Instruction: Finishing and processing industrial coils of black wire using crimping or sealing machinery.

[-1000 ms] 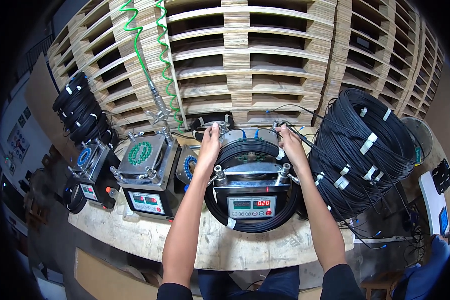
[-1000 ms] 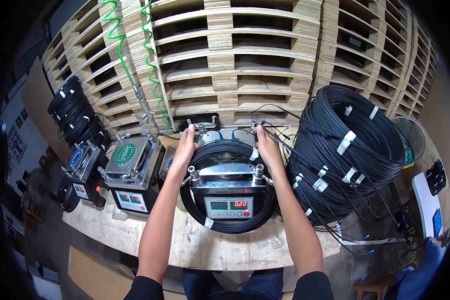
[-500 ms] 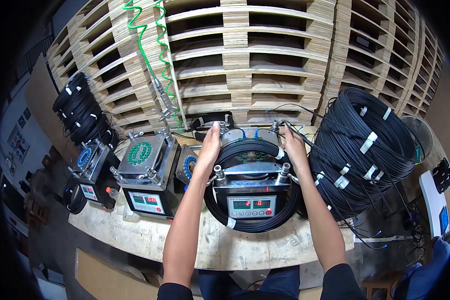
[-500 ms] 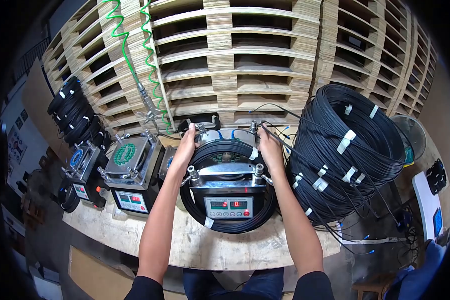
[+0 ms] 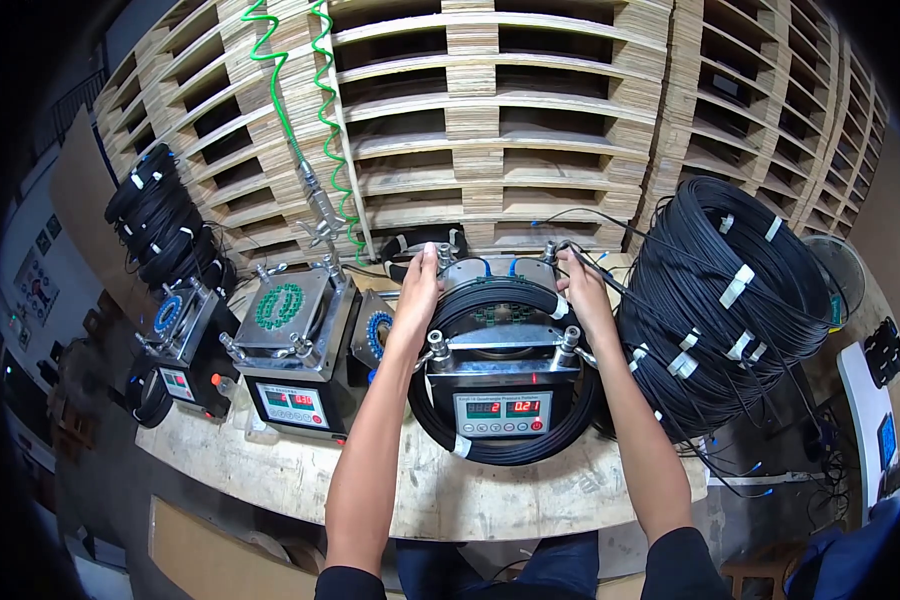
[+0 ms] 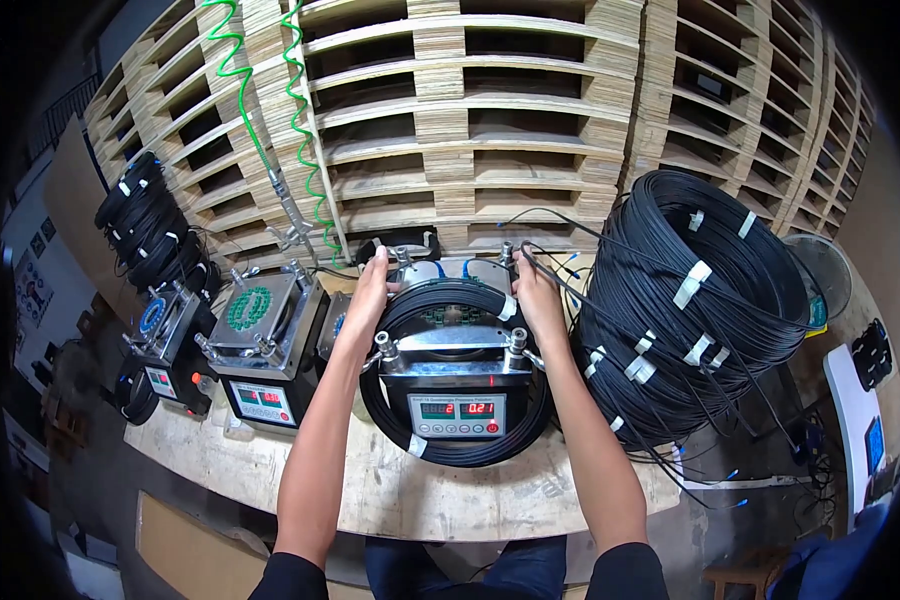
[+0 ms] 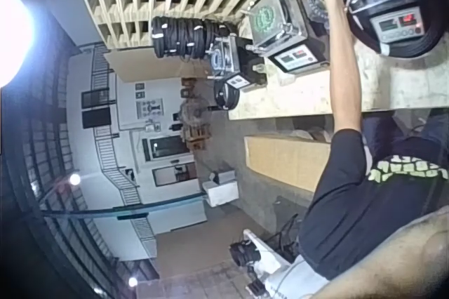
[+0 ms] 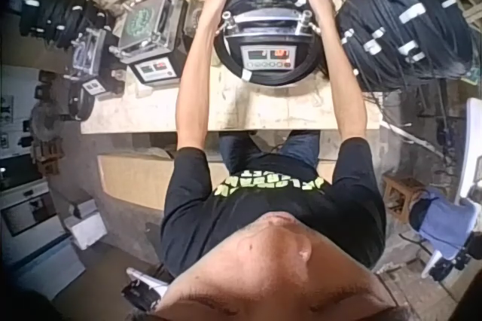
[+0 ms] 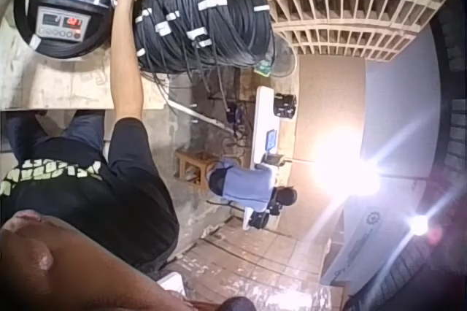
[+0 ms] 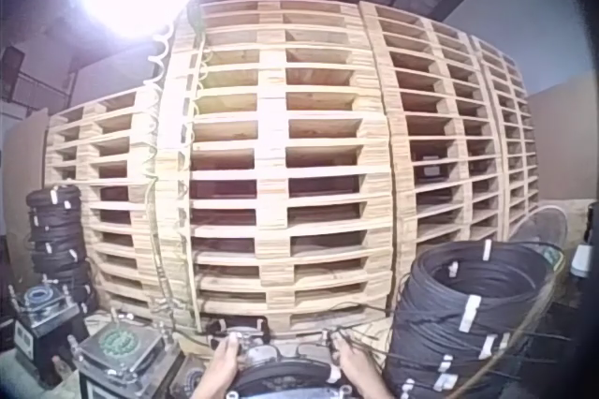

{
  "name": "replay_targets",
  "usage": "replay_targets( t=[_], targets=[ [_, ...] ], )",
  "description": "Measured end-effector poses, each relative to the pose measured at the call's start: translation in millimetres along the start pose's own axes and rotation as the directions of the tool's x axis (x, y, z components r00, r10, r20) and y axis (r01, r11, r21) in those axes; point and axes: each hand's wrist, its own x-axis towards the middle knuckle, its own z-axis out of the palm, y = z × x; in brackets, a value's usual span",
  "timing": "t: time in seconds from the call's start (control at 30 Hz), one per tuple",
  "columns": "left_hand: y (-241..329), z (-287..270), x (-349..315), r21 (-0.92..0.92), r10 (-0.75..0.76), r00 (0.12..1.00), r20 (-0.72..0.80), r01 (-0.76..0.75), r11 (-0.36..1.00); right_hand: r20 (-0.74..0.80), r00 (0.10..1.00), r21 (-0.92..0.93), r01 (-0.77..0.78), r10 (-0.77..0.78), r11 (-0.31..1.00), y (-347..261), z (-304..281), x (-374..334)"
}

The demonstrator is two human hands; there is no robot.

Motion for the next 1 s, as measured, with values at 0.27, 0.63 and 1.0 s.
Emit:
replay_targets(
  t=[0.27, 0.63, 1.0],
  targets=[
    [-17.8, -9.0, 16.7, 0.09, -0.006, 0.999, 0.037, 0.003, 0.996, 0.023, 1.0, -0.121, -0.003, 0.006, 0.993, -0.9, 2.9, 2.4],
    [-4.4, -3.0, 2.0, 0.029, 0.012, 0.999, -0.044, -0.011, 1.0, 0.07, 0.997, -0.041, 0.022, -0.019, 0.999, 1.7, 4.4, 1.9],
    [-12.6, -4.1, 13.2, 0.093, 0.002, 0.999, 0.037, -0.005, 0.996, -0.042, 0.995, -0.141, 0.088, -0.095, 0.986, 14.1, 3.1, 10.0]
  ],
)
